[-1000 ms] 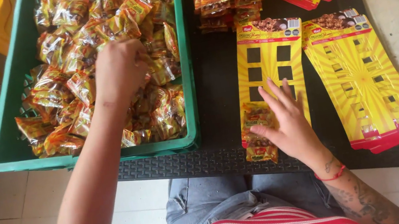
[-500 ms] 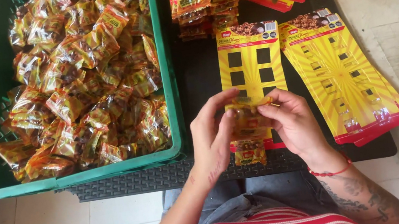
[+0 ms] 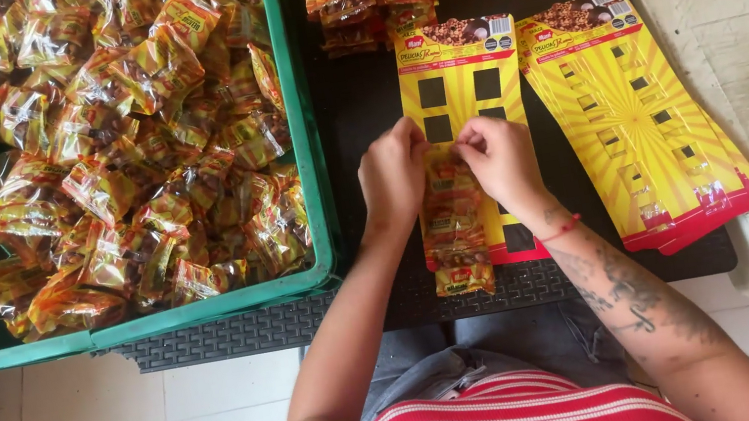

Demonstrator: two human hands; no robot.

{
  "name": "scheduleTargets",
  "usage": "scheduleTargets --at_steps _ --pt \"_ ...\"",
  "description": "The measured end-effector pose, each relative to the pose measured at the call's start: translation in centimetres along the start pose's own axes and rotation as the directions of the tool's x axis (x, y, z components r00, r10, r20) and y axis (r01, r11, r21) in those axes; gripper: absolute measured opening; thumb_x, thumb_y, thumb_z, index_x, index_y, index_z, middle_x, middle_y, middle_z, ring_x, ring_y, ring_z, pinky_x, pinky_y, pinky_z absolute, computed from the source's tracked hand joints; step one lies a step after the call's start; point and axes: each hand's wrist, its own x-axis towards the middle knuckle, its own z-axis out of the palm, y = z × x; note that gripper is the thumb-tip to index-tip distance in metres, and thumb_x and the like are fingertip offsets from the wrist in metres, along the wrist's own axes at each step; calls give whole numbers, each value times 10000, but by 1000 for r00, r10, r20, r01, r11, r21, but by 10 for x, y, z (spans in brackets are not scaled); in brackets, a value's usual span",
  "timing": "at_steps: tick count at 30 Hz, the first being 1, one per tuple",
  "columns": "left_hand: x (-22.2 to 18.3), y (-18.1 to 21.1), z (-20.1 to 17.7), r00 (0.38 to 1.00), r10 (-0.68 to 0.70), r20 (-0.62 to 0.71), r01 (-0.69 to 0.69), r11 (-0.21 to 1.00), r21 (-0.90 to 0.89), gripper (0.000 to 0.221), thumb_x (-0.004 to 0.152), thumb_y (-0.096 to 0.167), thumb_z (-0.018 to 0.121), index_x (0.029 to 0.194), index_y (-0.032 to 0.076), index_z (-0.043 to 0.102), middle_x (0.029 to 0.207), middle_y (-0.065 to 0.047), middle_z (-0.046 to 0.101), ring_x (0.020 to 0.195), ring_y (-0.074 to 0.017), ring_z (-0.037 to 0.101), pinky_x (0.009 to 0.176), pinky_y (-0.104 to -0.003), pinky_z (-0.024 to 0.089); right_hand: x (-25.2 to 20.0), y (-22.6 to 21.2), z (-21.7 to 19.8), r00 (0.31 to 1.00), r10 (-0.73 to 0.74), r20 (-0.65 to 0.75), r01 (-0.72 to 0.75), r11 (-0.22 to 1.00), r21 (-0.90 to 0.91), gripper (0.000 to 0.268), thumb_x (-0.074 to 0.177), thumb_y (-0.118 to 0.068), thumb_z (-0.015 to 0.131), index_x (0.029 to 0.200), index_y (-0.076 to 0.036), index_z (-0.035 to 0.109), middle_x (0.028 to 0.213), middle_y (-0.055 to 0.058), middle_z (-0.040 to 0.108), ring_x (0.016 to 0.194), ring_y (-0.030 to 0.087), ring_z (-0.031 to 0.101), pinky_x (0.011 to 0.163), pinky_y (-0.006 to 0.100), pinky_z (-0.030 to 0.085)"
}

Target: Inserting individual snack packets into slots on a cardboard display strip for retail display

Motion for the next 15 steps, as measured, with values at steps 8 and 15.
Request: scheduleTargets --at_steps 8,15 --pt "-41 68 -71 967 252 -20 -252 967 30 119 904 128 680 1018 150 651 901 -68 646 861 -359 709 703 -461 580 -19 -16 10 971 -240 11 240 966 -94 149 882 -104 735 996 -43 661 957 166 652 992 398 641 869 482 536" --pt "64 -52 -164 953 218 -209 -18 730 683 403 756 -80 692 1129 57 630 1034 -179 639 927 -388 683 689 -478 624 -34 -52 -14 942 -162 294 201 974 -105 641 860 -307 786 1415 -74 566 1510 240 492 1417 503 385 1182 661 288"
